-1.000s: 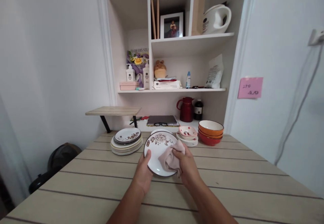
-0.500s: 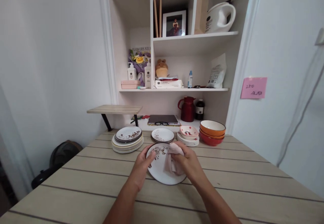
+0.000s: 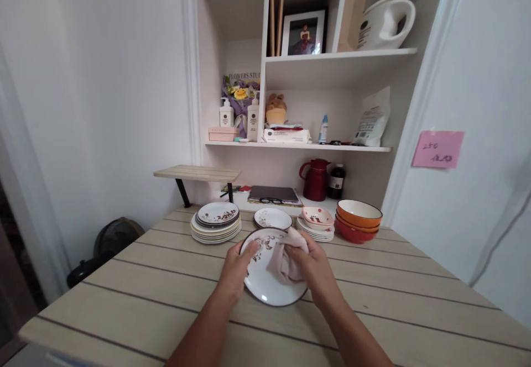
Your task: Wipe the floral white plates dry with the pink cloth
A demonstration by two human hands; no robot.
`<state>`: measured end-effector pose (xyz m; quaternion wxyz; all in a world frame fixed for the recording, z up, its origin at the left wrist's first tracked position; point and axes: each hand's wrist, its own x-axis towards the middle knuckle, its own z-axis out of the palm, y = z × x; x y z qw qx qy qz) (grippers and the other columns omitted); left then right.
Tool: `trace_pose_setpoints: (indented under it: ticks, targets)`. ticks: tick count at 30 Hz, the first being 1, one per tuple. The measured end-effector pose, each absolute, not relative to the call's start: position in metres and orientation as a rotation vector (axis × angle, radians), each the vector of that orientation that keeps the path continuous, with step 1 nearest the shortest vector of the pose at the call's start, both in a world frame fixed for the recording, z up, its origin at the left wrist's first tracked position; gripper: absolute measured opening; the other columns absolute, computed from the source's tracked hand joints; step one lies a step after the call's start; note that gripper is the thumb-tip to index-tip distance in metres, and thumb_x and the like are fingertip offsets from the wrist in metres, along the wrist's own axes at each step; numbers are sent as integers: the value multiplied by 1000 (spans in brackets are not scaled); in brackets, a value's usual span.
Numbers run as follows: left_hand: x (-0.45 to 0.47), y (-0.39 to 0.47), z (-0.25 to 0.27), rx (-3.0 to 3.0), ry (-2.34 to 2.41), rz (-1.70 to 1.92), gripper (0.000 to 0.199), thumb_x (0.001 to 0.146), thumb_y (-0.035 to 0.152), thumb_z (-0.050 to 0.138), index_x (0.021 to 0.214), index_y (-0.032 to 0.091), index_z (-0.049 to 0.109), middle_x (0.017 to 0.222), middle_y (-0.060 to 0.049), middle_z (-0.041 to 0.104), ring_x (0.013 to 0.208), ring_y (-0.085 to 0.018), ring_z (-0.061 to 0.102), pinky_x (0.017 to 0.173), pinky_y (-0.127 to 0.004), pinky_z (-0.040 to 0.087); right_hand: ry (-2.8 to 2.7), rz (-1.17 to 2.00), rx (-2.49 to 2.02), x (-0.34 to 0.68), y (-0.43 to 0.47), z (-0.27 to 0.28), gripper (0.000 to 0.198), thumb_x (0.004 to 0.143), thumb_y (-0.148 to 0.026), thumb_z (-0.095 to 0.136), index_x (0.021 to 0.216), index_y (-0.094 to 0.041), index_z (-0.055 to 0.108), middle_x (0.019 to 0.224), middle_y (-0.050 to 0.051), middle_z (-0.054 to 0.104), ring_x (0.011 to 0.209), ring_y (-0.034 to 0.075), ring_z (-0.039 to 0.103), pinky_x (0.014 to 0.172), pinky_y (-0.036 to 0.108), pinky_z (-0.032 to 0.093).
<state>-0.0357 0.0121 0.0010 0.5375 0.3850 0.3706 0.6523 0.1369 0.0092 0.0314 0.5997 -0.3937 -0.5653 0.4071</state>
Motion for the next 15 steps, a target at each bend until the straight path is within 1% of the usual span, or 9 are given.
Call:
trace_pose_setpoints:
  ticks: [3, 8, 11, 15]
  targets:
    - [-32, 17, -5, 822, 877, 1601, 50, 64, 47, 80, 99, 13, 69, 76, -8, 75, 62, -17, 67, 59, -26, 52, -1135, 1058, -877, 131, 13, 24, 42, 70, -32, 66, 110, -18, 64, 88, 4, 71, 74, 21, 62, 64, 29, 48]
    - [-30, 23, -15, 602, 826, 1651, 46, 65, 39, 81, 101, 12, 68, 82, -12, 76, 74, -23, 72, 69, -32, 57, -902, 1194, -825, 116, 17, 10, 53, 65, -31, 70, 116, -19, 59, 90, 5, 73, 75, 23, 67, 67, 33, 52]
    - [-29, 26, -20, 536, 824, 1668, 40, 70, 37, 79, 100, 12, 68, 85, -14, 76, 79, -24, 73, 74, -35, 58, -838, 1230, -811, 108, 17, 2, 51, 65, -31, 71, 114, -20, 58, 86, 3, 73, 73, 23, 68, 65, 34, 53]
    - [-30, 29, -23, 457, 817, 1689, 36, 73, 35, 76, 100, 12, 67, 91, -15, 76, 80, -25, 73, 77, -37, 59, -814, 1254, -804, 100, 14, -2, 47, 68, -33, 70, 112, -23, 57, 86, 2, 73, 76, 22, 69, 68, 34, 54]
